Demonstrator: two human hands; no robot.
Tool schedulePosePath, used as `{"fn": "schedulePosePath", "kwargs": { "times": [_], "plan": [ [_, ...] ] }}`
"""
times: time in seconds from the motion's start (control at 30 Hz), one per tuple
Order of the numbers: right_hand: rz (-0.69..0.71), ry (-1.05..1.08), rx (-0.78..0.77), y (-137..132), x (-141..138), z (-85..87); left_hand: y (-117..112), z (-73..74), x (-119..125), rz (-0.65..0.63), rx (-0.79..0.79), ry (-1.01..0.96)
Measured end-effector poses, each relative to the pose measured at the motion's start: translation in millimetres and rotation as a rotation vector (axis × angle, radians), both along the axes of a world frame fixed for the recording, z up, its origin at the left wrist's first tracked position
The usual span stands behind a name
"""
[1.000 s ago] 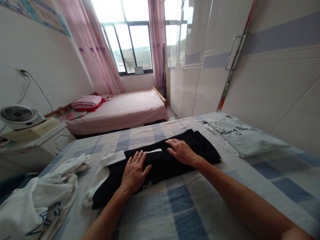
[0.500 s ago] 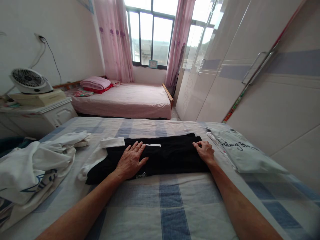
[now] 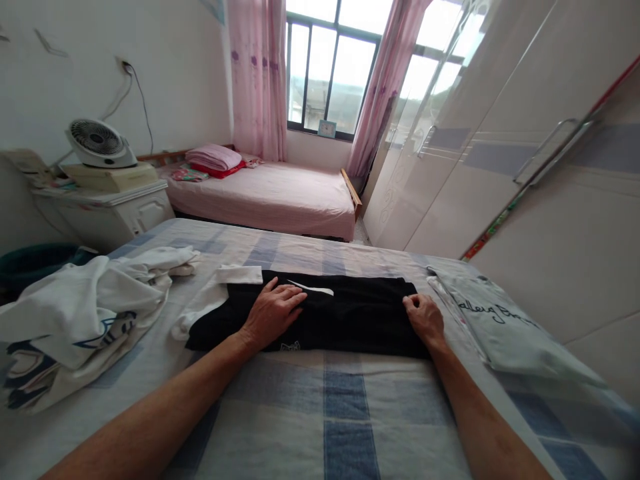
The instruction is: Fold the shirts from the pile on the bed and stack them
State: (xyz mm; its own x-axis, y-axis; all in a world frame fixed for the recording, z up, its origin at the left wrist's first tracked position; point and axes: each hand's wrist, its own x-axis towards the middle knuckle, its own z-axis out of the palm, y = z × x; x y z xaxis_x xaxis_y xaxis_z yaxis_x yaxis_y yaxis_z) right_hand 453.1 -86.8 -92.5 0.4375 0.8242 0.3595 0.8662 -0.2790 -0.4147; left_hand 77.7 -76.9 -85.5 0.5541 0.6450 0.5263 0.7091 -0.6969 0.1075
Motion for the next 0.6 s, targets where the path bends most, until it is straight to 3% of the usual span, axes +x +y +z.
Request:
{"fn": "schedulePosePath", "kwargs": {
  "times": [0.17,0.27,0.37,0.5,0.6],
  "plan": [
    [0.052,0.009,-0.041,-4,-11,7.1,1,-0.8,1,0.011,0.027,-0.081],
    [0.151,0.078,0.008,-6,-15,13.8,1,-0.4,1,0.034,0.002,-0.136],
    [0.148,0.105,0.028,-10,-15,21.8,-2,3.0,1,0.073,-0.027,-0.210],
    [0.019,-0.209,-0.214,-20,-13,32.6,-6,14.3,-1,0.053,-0.067,-0.242],
    [0.075,-0.344,-0.090,-19,-17,41.0,-3,20.5,-4,0.137,-0.060,-0.273]
  ]
}}
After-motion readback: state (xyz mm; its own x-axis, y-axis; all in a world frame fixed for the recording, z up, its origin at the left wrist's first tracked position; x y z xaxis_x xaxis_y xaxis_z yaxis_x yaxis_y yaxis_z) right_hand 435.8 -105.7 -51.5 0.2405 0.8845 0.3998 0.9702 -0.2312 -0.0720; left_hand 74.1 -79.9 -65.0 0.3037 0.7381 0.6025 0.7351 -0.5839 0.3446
